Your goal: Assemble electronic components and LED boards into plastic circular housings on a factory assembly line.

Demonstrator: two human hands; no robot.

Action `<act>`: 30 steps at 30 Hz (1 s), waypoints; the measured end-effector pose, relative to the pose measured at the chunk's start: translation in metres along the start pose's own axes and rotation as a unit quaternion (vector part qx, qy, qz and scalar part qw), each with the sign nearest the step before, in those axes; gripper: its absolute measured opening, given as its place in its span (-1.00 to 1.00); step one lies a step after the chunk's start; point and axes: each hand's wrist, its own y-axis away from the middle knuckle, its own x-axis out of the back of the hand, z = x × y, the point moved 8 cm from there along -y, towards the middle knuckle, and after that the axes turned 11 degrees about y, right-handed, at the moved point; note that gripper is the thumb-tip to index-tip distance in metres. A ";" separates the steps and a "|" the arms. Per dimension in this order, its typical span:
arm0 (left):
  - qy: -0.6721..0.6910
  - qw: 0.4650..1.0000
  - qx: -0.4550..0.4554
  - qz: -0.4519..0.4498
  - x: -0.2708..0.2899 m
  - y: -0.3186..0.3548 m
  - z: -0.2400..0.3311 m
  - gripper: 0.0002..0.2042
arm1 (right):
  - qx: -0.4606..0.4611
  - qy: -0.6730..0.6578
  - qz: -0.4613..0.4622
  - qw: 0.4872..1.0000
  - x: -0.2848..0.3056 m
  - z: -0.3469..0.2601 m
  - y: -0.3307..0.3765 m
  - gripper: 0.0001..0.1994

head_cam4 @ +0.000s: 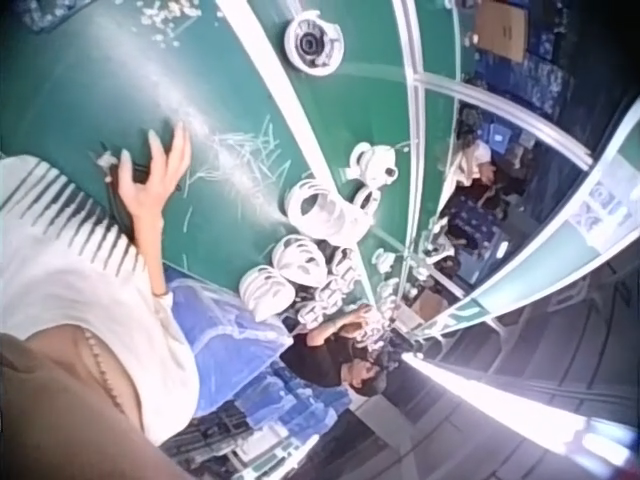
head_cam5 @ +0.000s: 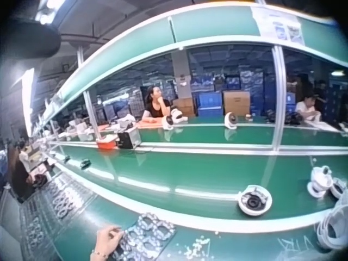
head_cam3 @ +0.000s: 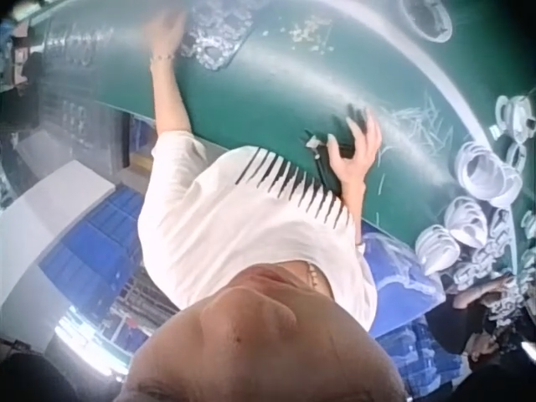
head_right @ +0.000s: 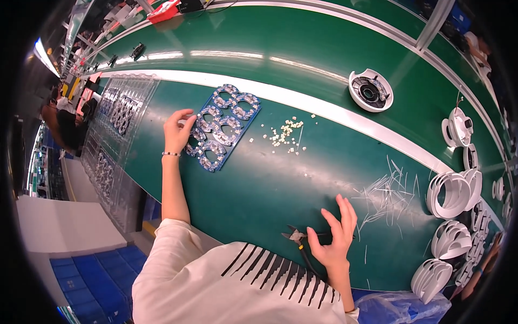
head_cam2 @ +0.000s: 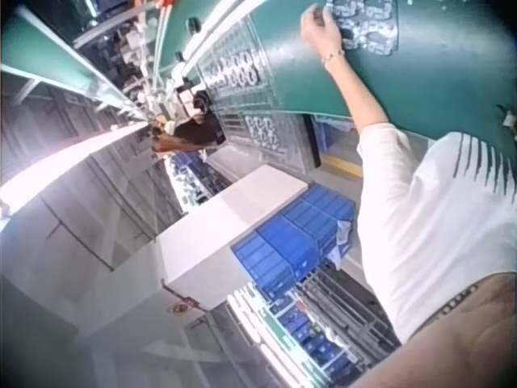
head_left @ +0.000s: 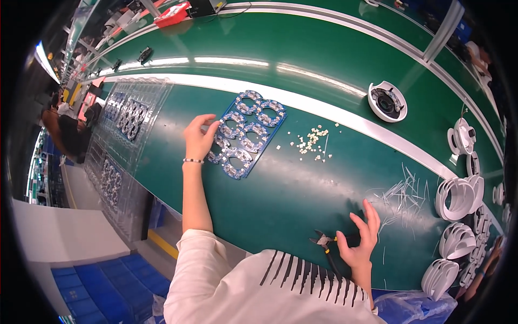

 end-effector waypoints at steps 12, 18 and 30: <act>-0.143 0.987 -0.028 0.069 -0.018 0.002 0.007 -0.90 | -0.001 0.027 0.003 1.000 -0.002 -0.003 -0.004 -0.58; -0.088 0.989 0.010 0.119 -0.008 0.002 -0.007 -0.88 | -0.004 0.026 -0.004 1.000 -0.006 -0.006 -0.005 -0.59; 0.148 0.951 -0.132 -0.237 -0.083 0.051 0.111 -0.70 | -0.013 0.025 -0.001 1.000 -0.005 -0.004 -0.007 -0.59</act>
